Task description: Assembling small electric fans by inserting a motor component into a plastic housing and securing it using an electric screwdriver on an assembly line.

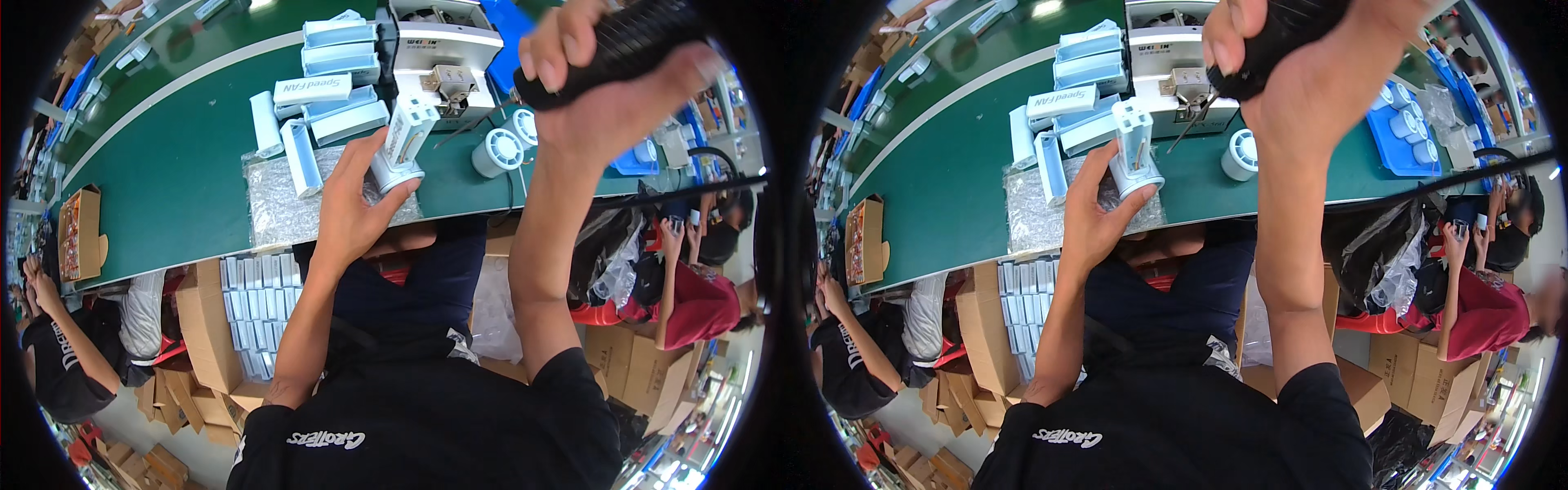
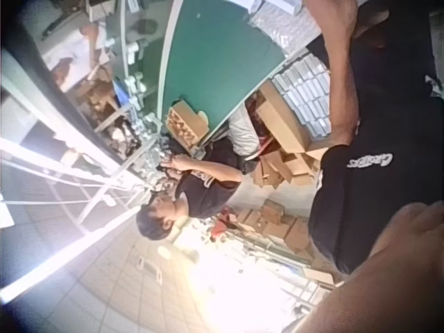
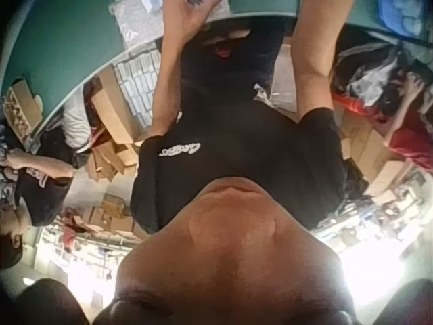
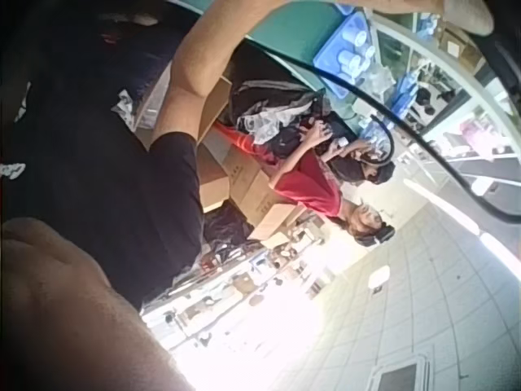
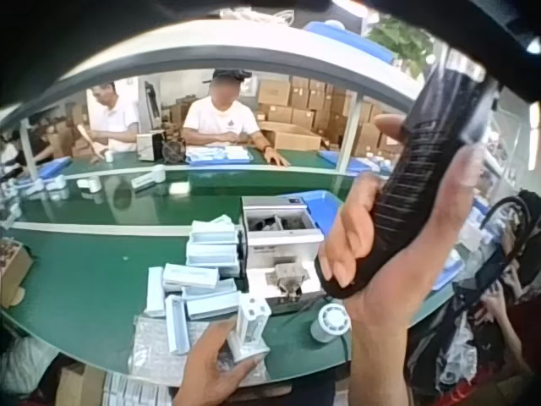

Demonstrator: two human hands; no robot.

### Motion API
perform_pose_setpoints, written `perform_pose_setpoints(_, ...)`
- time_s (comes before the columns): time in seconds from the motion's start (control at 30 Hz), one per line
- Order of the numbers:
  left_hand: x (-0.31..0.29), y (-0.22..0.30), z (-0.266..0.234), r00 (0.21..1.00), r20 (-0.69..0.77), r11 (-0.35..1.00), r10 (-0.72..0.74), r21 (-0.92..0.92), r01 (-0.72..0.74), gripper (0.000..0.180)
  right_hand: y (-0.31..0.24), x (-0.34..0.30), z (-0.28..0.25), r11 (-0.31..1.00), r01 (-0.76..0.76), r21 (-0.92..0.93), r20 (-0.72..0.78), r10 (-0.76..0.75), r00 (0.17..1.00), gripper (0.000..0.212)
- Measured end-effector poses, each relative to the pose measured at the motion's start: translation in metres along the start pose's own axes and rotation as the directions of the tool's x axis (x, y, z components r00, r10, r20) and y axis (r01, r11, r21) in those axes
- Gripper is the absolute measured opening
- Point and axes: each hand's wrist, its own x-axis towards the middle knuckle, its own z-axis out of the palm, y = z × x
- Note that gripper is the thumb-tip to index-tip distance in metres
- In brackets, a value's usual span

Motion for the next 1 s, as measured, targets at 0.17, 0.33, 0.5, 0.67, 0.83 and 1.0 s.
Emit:
perform_pose_setpoints(0.17,0.002,0.000,-0.001,1.000,0.003,1.000,-0.012,0.008,0.012,0.063,0.024,-0.001,-0.013,0.990,0.057,-0.130,0.148,-0.037,0.988,0.084)
perform_pose_setpoints(0.33,0.004,-0.001,-0.001,1.000,0.006,1.000,-0.011,-0.011,0.012,0.062,0.039,0.003,-0.023,0.954,0.135,-0.268,0.313,-0.046,0.949,0.093)
perform_pose_setpoints(0.5,0.001,0.003,-0.002,1.000,0.003,0.999,-0.024,-0.031,0.024,0.063,0.037,0.015,-0.042,0.928,0.231,-0.294,0.454,-0.077,0.888,0.085)
perform_pose_setpoints(0.67,-0.004,0.001,0.001,1.000,0.000,0.999,-0.024,-0.041,0.024,0.062,0.030,0.010,-0.050,0.879,0.291,-0.379,0.519,-0.059,0.853,0.070)
perform_pose_setpoints(0.83,0.004,-0.005,0.006,1.000,0.011,0.997,-0.002,-0.081,0.003,0.061,0.021,0.017,-0.060,0.774,0.401,-0.490,0.627,-0.006,0.779,0.058)
perform_pose_setpoints(1.0,0.018,0.006,0.001,0.999,-0.002,0.997,0.050,-0.054,-0.050,0.061,0.011,0.019,-0.070,0.741,0.470,-0.480,0.719,0.024,0.695,0.053)
